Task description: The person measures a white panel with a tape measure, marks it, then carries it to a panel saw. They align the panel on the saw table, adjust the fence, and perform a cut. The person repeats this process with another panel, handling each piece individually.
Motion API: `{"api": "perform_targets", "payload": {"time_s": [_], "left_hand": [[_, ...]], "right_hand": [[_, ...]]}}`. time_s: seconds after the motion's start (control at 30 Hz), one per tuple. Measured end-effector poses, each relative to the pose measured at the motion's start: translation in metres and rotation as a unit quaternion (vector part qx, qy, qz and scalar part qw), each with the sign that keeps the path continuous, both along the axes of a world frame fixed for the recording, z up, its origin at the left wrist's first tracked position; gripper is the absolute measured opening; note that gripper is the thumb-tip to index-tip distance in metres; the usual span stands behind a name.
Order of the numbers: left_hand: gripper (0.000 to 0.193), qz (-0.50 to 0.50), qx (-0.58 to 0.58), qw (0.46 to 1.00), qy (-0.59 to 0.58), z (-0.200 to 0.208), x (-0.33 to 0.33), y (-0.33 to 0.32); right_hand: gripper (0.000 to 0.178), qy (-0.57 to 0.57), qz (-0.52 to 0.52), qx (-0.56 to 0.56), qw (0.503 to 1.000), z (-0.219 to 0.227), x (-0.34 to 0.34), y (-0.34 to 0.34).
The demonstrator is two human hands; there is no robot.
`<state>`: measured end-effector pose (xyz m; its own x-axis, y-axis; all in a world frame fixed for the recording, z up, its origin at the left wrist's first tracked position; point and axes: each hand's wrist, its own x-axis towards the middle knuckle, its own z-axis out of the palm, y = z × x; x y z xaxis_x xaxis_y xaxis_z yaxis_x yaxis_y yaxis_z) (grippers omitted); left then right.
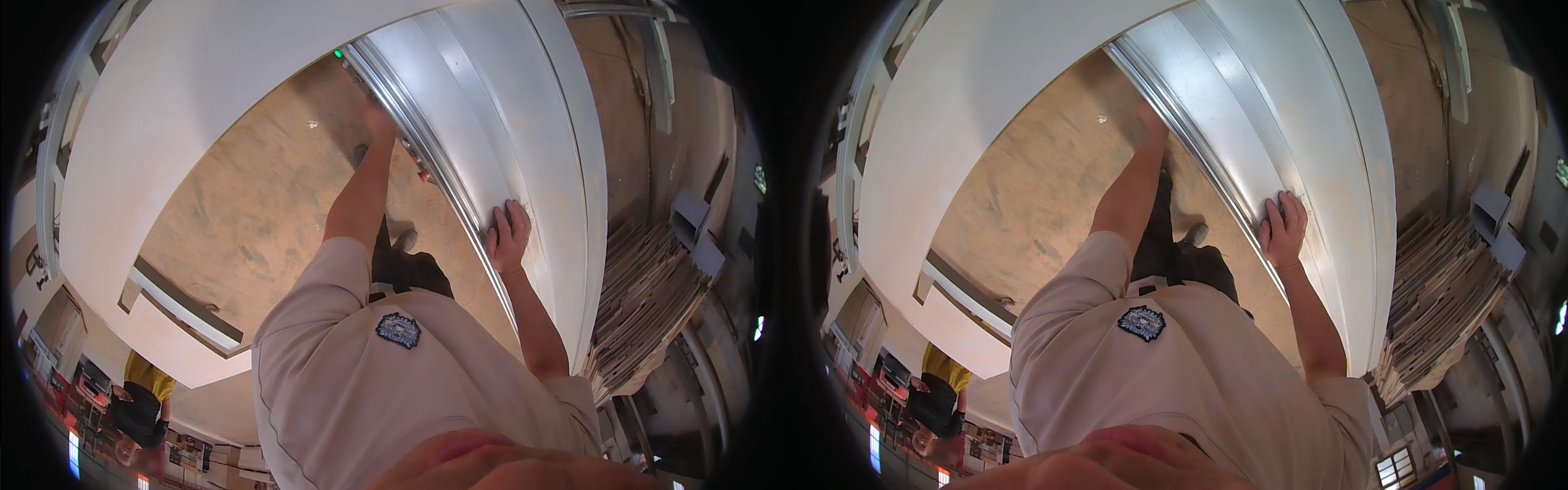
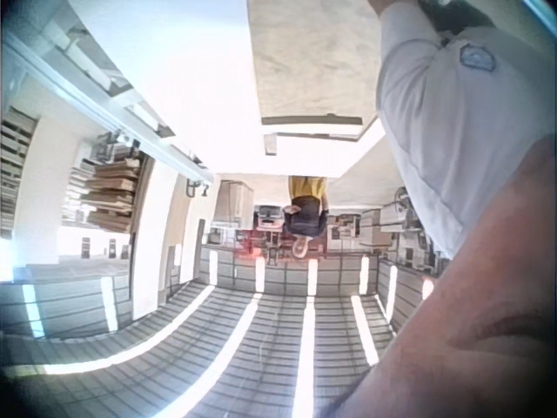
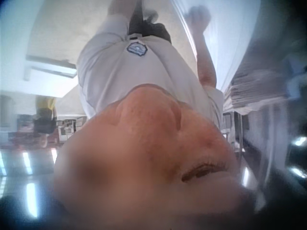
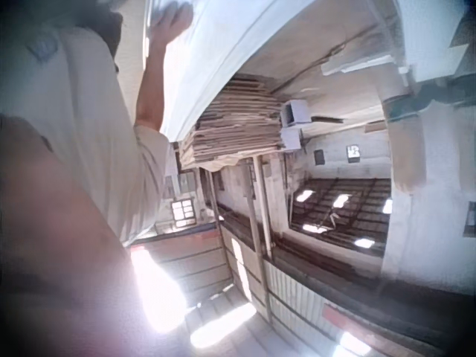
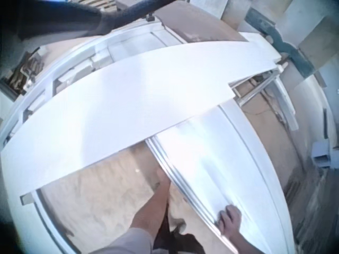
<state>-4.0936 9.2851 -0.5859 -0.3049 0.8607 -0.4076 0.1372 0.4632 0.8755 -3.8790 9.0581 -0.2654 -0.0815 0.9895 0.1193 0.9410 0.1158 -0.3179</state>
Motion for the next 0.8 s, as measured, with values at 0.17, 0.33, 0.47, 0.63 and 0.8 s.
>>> {"api": "perform_targets", "payload": {"time_s": [0.17, 0.33, 0.47, 0.63, 0.8], "left_hand": [[0.05, -0.028, -0.148, 0.958, -0.245, -0.004, -0.073, 0.002], [0.021, -0.215, -0.223, 0.95, -0.029, -0.022, -0.054, -0.069], [0.041, -0.094, -0.1, 0.99, -0.042, -0.029, 0.05, -0.12], [0.044, 0.128, -0.243, 0.943, -0.186, -0.004, 0.082, -0.091], [0.046, 0.144, -0.307, 0.874, -0.348, 0.026, 0.02, -0.067]], "right_hand": [[0.038, 0.008, 0.004, -0.012, 1.0, -0.004, 0.0, -0.004], [0.041, -0.017, 0.018, 0.008, 1.0, -0.006, 0.0, -0.005], [0.041, -0.007, 0.02, 0.014, 1.0, -0.002, 0.0, -0.002], [0.04, 0.01, 0.044, 0.029, 0.999, 0.009, -0.002, 0.004], [0.042, 0.008, 0.064, 0.044, 0.997, 0.007, 0.003, -0.002]]}}
